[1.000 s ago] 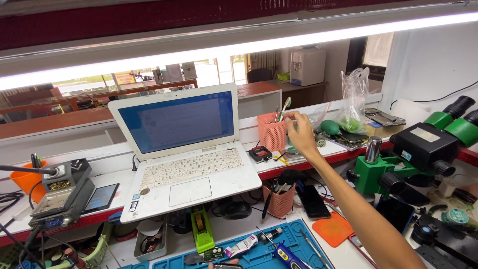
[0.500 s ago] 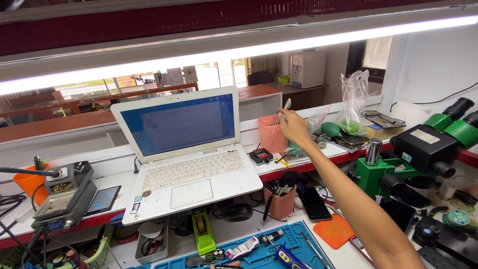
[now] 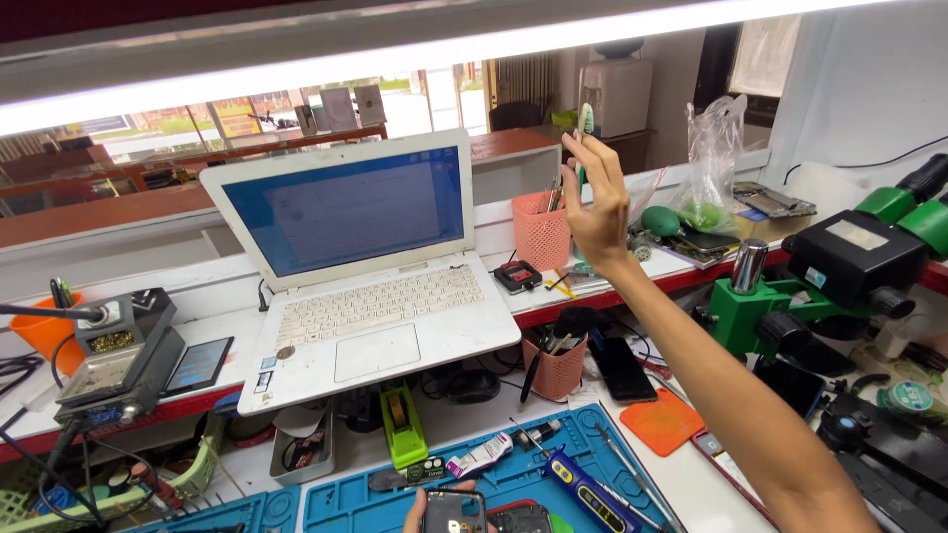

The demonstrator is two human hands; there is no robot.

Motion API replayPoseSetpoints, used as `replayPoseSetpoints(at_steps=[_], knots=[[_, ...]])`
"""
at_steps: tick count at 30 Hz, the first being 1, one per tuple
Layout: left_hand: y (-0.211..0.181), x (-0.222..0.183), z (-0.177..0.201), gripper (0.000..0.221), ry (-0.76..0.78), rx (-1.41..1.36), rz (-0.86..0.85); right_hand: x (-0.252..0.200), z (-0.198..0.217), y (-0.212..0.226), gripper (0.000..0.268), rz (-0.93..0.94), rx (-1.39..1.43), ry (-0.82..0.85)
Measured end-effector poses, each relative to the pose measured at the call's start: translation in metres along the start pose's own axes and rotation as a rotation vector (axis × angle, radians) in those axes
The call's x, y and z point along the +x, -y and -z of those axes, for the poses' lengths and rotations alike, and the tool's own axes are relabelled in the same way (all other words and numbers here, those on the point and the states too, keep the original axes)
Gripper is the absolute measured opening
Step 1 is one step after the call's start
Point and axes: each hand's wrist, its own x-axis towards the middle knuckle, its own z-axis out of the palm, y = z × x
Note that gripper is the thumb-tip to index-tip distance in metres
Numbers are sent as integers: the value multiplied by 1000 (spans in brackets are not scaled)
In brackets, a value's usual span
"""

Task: The person cleans the back cover of a disassembled smartphone using a toothbrush. They then use a screwdriver to remove screws from the internal frame of the phone's main body.

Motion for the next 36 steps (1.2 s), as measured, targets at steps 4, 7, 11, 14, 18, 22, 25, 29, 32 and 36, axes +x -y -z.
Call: replayPoseSetpoints(at_steps=[4,7,11,14,18,22,25,29,32,36], knots=[[-10,-70,-31,77,16,36,87,-8,26,34,32,-14,120,94],[-10,-76,-25,77,239,162,34,-22,48,57,35,-176,258,244],[-11,-93,-33,72,280,262,-16,-49,79,90,25,-210,283,406],[-14,-98,-41,68,304,294,-38,-72,103,116,23,-310,312,542],[-15,-97,-38,65,392,309,-49,-118,135,141,29,-289,340,864],[-6,-80,-22,81,450,282,-108,-145,141,180,27,-229,262,860],[-7,-85,-23,79,444,255,-72,-169,149,182,33,-174,232,1042],[-5,-83,-20,77,479,245,-4,-182,153,185,44,-89,205,1178],[0,-80,-10,83,532,281,41,-182,147,190,45,-62,234,1190],[-4,-79,-15,85,582,333,42,-183,141,193,41,-57,254,1196]])
